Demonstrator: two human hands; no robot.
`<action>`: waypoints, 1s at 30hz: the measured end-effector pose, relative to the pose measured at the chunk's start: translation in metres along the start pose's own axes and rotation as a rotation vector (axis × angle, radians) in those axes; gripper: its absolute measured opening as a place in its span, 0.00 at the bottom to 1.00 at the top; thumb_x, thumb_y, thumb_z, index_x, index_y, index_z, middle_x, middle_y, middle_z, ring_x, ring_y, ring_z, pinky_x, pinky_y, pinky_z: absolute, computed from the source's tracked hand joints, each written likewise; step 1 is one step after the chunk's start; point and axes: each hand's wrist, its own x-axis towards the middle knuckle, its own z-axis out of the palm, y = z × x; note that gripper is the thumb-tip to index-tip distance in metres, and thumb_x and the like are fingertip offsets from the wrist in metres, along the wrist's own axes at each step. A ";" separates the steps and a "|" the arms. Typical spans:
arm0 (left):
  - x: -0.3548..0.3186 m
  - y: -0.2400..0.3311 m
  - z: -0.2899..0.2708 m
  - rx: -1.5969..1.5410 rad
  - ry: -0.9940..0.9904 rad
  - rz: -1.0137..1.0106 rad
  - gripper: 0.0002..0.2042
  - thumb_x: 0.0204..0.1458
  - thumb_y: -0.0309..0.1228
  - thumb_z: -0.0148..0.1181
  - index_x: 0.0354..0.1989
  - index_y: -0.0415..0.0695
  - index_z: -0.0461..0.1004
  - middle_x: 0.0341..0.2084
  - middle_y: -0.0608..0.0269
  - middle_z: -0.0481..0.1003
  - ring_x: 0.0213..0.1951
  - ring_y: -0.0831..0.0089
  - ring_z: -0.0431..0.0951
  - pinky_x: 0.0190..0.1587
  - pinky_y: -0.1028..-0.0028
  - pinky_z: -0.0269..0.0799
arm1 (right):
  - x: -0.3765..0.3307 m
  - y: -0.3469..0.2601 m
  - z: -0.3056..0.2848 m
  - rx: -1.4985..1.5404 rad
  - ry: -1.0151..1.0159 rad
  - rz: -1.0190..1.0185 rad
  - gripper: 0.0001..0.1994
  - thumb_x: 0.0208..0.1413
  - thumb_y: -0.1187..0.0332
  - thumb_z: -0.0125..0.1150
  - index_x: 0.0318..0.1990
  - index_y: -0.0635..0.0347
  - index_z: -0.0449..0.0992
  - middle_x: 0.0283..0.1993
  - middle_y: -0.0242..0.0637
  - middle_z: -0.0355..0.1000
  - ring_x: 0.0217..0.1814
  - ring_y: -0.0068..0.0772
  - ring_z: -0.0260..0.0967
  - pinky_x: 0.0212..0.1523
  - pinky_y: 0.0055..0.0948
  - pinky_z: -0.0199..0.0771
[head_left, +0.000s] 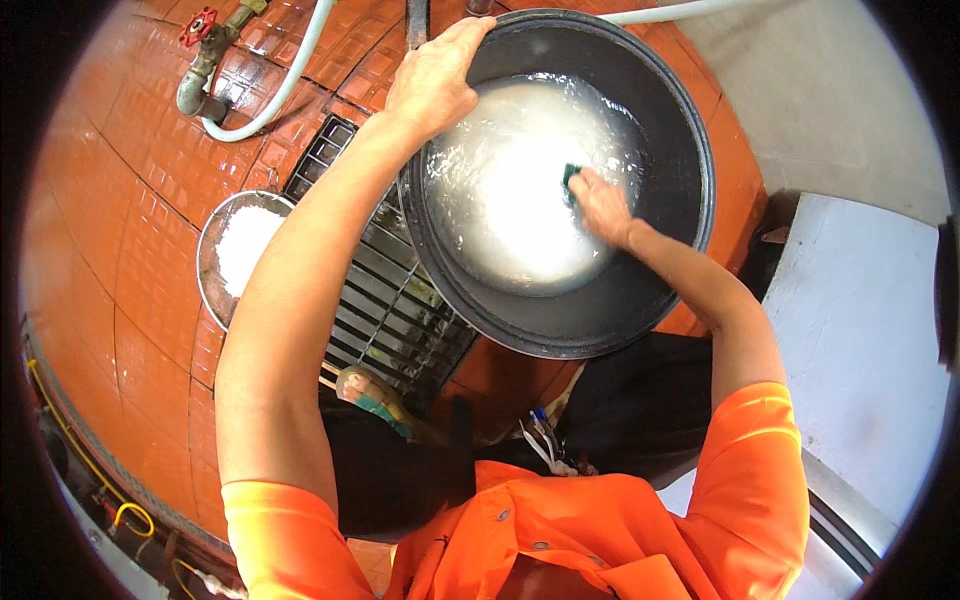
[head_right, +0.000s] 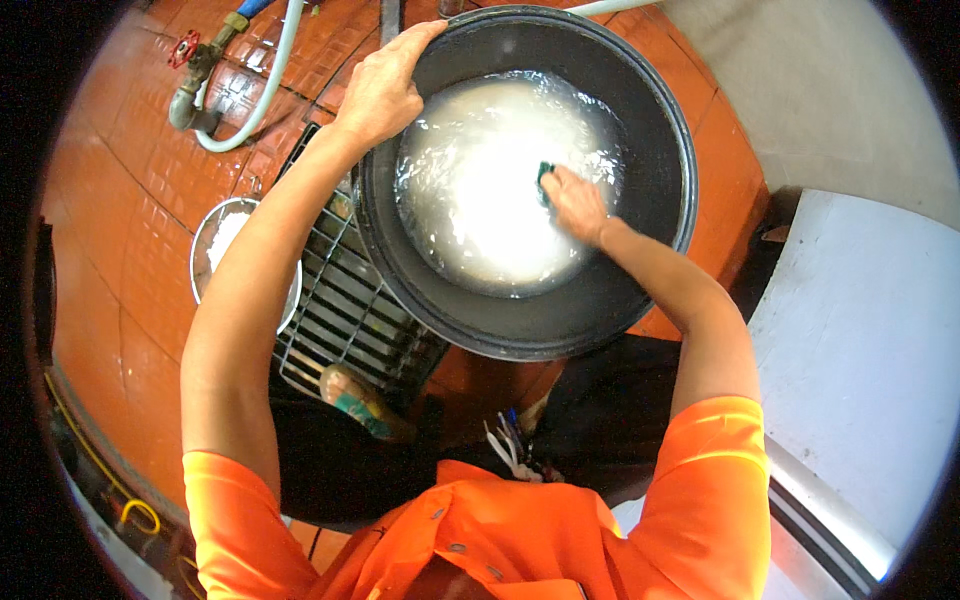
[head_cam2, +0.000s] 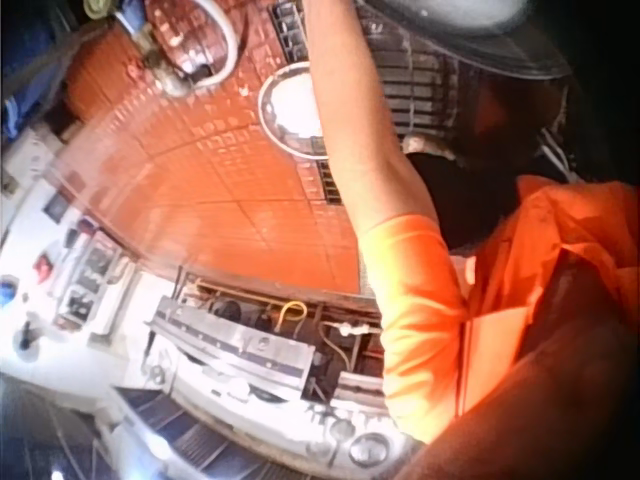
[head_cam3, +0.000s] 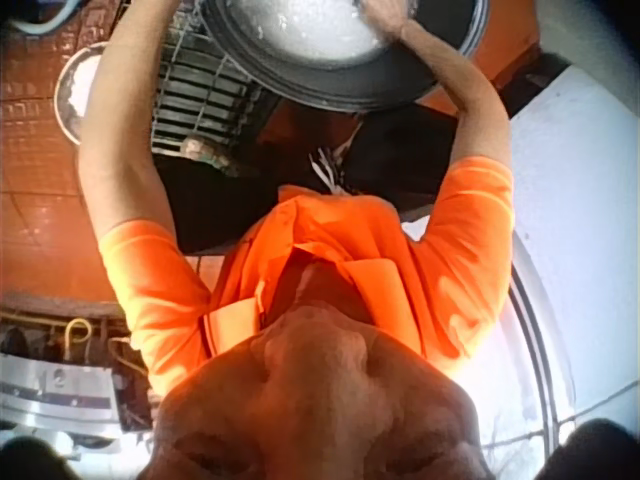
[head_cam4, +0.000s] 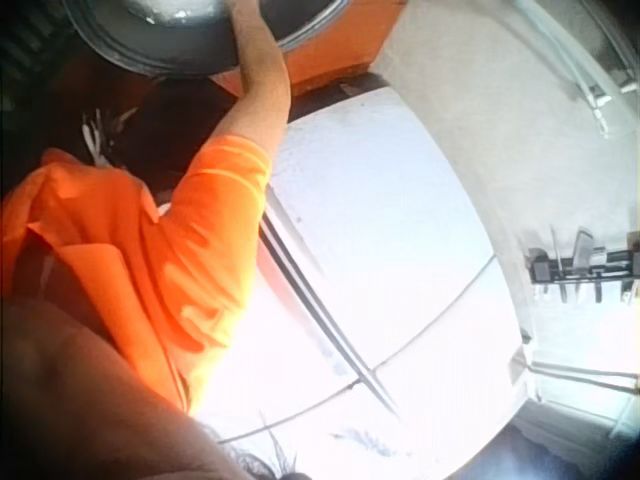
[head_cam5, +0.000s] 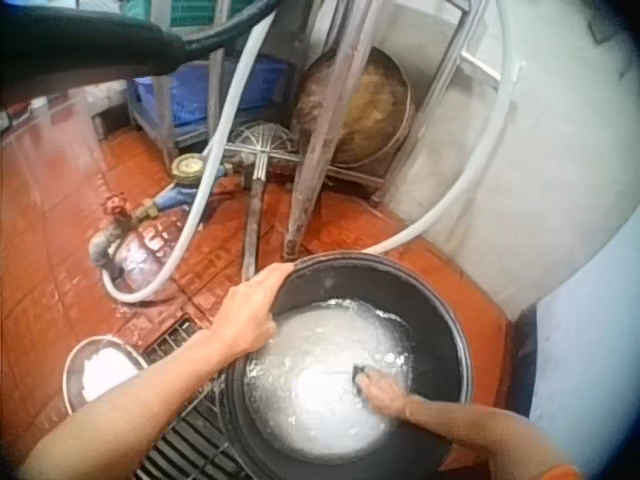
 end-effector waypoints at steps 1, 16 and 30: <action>0.000 0.001 0.001 -0.005 -0.002 0.000 0.32 0.38 0.13 0.46 0.57 0.49 0.62 0.55 0.55 0.67 0.54 0.54 0.68 0.57 0.61 0.64 | -0.011 -0.007 0.006 -0.033 -0.020 -0.058 0.16 0.41 0.81 0.55 0.41 0.58 0.67 0.41 0.46 0.64 0.40 0.46 0.70 0.34 0.39 0.75; 0.003 0.020 -0.024 -0.062 -0.072 -0.041 0.28 0.36 0.14 0.48 0.52 0.40 0.63 0.49 0.46 0.69 0.51 0.46 0.68 0.52 0.60 0.67 | 0.148 -0.122 -0.011 -0.003 0.068 -0.137 0.10 0.48 0.74 0.50 0.35 0.57 0.78 0.45 0.45 0.71 0.47 0.47 0.70 0.43 0.45 0.71; 0.004 0.020 -0.028 -0.075 -0.091 -0.022 0.29 0.36 0.15 0.48 0.53 0.40 0.63 0.50 0.45 0.68 0.52 0.47 0.68 0.53 0.60 0.65 | 0.116 -0.131 -0.006 0.055 0.165 -0.257 0.13 0.43 0.79 0.54 0.38 0.63 0.76 0.47 0.49 0.70 0.47 0.47 0.70 0.44 0.39 0.73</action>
